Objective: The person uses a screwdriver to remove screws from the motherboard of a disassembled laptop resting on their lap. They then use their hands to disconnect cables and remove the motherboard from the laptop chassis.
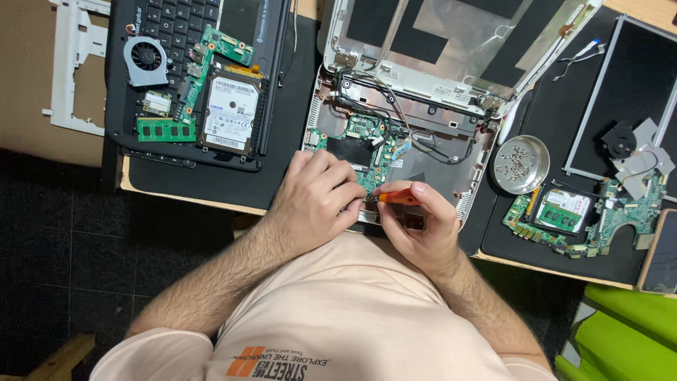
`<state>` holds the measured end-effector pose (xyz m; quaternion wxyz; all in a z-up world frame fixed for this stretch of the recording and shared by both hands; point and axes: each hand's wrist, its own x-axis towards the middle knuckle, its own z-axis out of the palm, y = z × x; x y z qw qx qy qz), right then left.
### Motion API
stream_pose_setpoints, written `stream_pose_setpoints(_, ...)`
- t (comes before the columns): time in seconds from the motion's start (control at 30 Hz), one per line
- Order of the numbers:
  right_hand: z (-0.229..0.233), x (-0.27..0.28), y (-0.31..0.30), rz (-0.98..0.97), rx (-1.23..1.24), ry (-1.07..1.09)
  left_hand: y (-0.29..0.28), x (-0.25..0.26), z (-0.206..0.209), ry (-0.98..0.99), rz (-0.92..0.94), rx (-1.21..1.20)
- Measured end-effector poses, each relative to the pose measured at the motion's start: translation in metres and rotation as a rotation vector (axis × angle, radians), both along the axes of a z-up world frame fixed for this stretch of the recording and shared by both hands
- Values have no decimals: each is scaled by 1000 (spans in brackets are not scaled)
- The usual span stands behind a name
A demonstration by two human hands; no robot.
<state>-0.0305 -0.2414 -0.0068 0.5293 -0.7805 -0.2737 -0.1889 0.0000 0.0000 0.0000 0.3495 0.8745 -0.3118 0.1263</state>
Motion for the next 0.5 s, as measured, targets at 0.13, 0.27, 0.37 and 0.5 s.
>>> stream_pose_setpoints(0.13, -1, -2, -1, -1, -2, 7, 0, 0, 0, 0, 2, 0)
stream_pose_setpoints(0.27, -2, -2, 0, -8, -6, 11, 0, 0, -1, -4, 5, 5)
stream_pose_setpoints(0.37, 0, -1, 2, -11, 0, 23, 0, 0, 0, -4, 2, 10)
stream_pose_setpoints(0.5, 2, 3, 0, -16, -35, 32, 0, 1, 2, 7, -6, 23)
